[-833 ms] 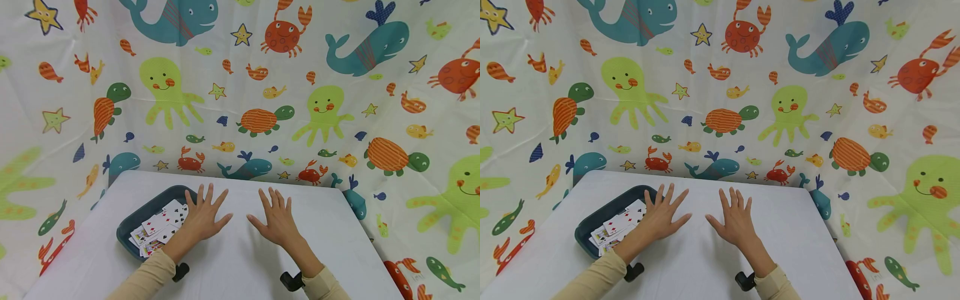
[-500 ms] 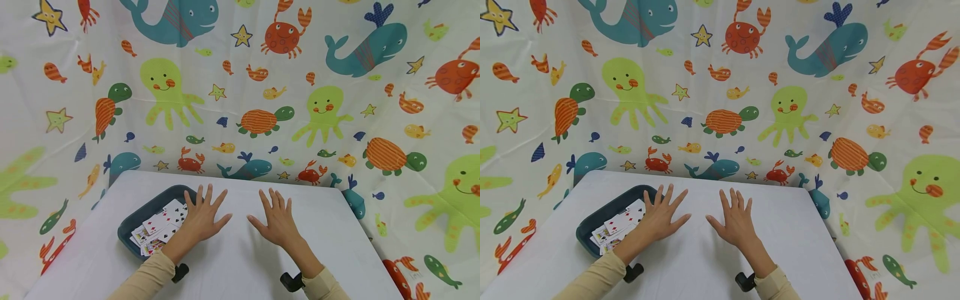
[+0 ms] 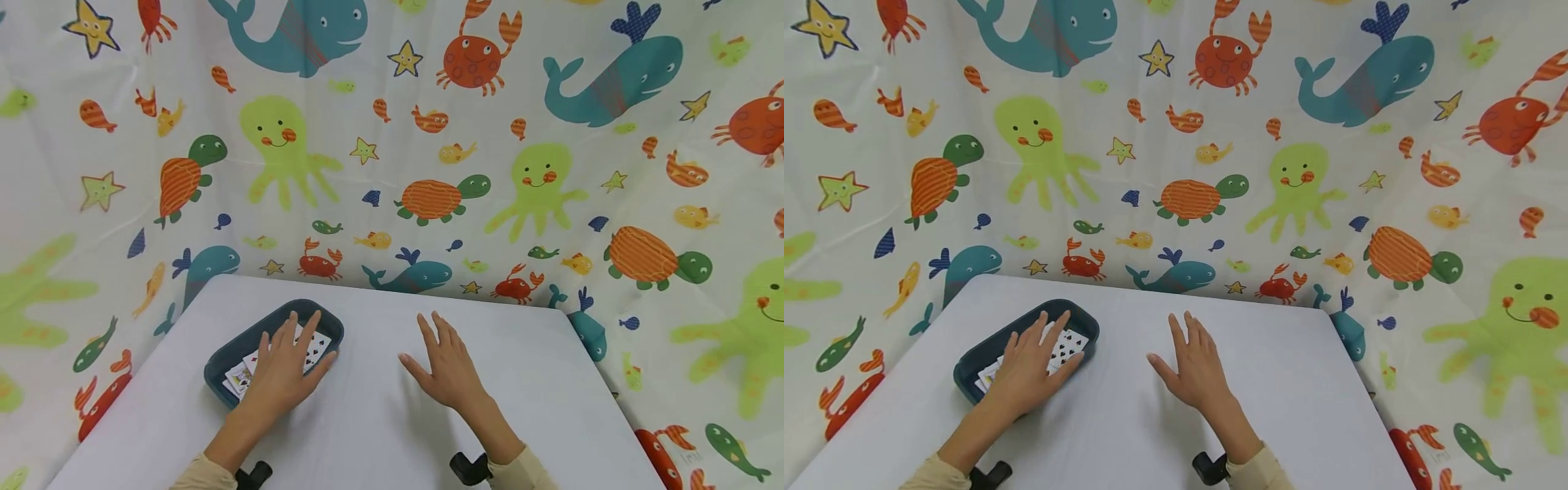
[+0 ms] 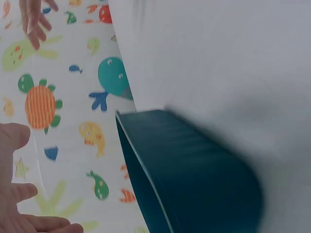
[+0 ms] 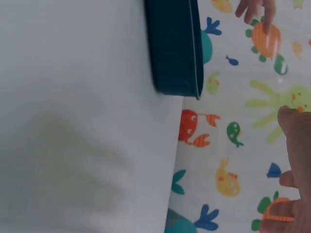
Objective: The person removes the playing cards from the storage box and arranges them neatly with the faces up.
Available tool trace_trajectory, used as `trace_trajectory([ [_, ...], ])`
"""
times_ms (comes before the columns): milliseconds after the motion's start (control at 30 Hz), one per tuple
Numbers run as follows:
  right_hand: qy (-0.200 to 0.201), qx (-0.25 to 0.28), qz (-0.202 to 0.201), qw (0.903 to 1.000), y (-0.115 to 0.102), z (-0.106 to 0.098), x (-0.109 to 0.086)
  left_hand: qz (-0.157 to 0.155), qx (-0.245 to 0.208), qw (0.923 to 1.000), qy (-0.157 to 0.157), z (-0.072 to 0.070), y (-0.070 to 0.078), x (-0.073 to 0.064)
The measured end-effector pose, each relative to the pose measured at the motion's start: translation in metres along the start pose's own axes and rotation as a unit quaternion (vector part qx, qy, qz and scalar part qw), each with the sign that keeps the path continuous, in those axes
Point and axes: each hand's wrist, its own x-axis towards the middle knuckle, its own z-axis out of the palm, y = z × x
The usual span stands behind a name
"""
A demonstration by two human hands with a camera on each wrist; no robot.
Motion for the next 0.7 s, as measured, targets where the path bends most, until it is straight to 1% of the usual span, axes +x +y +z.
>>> trace_trajectory([
  [100,0.009,0.023,-0.001,0.9997,-0.010,0.001,0.002,-0.029,-0.001,0.9992,0.027,-0.016,-0.015,-0.017],
  [200,0.002,0.040,0.000,0.9992,-0.021,0.004,0.003,-0.048,-0.010,0.9973,0.055,-0.030,-0.027,-0.035],
  [300,0.000,0.055,0.002,0.9985,-0.028,0.004,0.001,-0.061,-0.021,0.9949,0.078,-0.037,-0.034,-0.049],
  [367,0.002,0.066,0.003,0.9978,-0.032,0.005,0.000,-0.074,-0.026,0.9938,0.079,-0.040,-0.037,-0.057],
  [500,0.011,0.084,0.005,0.9964,-0.037,0.008,-0.004,-0.108,-0.023,0.9915,0.068,-0.041,-0.039,-0.070],
  [700,0.017,0.117,0.001,0.9930,-0.045,0.017,-0.013,-0.162,-0.035,0.9845,0.058,-0.037,-0.044,-0.085],
])
